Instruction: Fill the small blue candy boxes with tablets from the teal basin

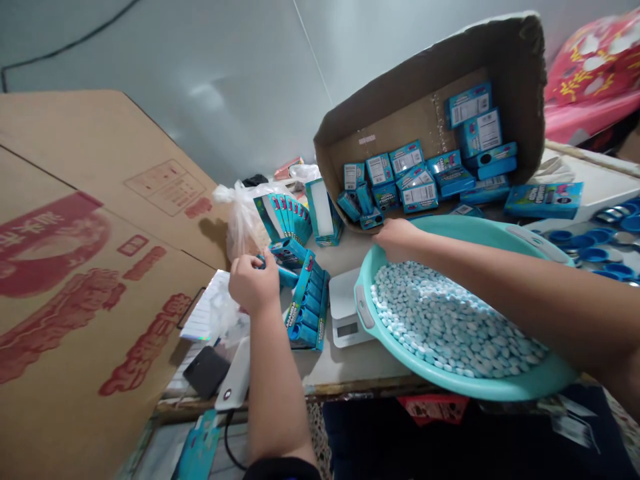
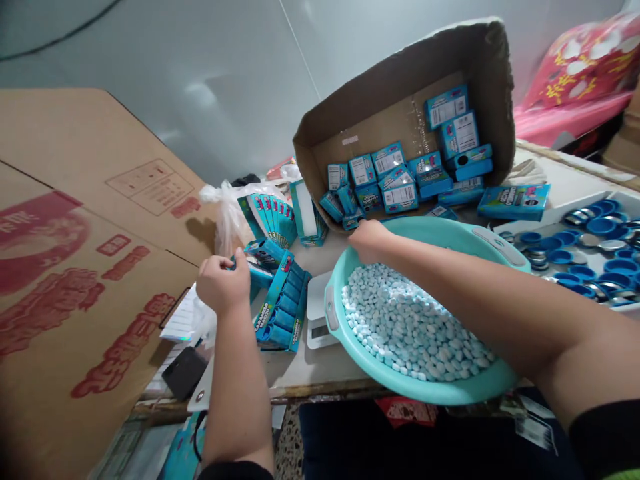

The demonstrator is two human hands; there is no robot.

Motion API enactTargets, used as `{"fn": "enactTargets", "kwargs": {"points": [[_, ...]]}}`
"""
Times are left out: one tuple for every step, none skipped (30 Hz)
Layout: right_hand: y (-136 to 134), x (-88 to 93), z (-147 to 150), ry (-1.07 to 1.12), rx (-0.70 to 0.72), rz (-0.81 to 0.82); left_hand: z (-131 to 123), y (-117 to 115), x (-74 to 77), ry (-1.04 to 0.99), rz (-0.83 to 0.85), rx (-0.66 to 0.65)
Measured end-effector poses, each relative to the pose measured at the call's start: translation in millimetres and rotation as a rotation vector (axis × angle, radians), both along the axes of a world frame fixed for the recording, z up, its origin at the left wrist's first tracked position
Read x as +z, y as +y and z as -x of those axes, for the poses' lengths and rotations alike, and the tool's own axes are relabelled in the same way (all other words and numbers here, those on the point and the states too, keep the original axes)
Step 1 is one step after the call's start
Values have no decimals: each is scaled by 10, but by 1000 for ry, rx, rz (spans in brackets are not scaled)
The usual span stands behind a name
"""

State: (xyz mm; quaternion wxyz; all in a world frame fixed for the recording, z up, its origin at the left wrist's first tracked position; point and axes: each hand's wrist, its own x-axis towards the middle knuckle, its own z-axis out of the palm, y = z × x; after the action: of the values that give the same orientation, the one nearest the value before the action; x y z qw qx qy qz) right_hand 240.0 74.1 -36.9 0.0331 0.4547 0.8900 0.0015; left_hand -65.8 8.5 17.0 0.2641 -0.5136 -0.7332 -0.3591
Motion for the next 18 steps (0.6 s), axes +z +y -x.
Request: {"fn": "enactTargets", "kwargs": {"points": [[5,-6,2,-2,1,-1,-11,3,-8,2,-12,-5],[10,-14,4,-1,2,-2,-24,8,-17,0,-12,-20],[16,-21,5,3,2,-3,-38,16,-28,-10,3,-51],[21,-27,5,8,2,-3,-48,25,-39,-28,30,-97],[24,-31,4,10,2,0,-50,33,-50,-61,60,-156],[27,-32,3,10,2,3,-43,39,-60,-117,84,-219],[28,-31,2,11,2,4,-23,40,-70,-199,91,-273],[29,-28,1,12,4,5,8,35,-82,-299,97,-315],[30,-25,0,14,4,6,48,22,-96,-408,128,-346],[31,-21,0,16,4,7,92,2,-114,-513,195,-369],[31,-19,0,18,4,8,137,-26,-136,-598,289,-386],[31,-17,1,19,5,8,175,-59,-161,-654,393,-398],[30,-15,2,18,7,7,204,-94,-188,-681,491,-408],[29,-14,4,17,9,6,221,-130,-214,-691,562,-414],[26,-13,5,18,10,4,226,-164,-237,-690,596,-414],[21,-11,6,20,12,0,221,-193,-254,-680,613,-414],[17,-9,6,22,12,-2,207,-216,-265,-668,627,-419],[12,-6,6,25,11,-4,188,-231,-271,-660,637,-427]]}}
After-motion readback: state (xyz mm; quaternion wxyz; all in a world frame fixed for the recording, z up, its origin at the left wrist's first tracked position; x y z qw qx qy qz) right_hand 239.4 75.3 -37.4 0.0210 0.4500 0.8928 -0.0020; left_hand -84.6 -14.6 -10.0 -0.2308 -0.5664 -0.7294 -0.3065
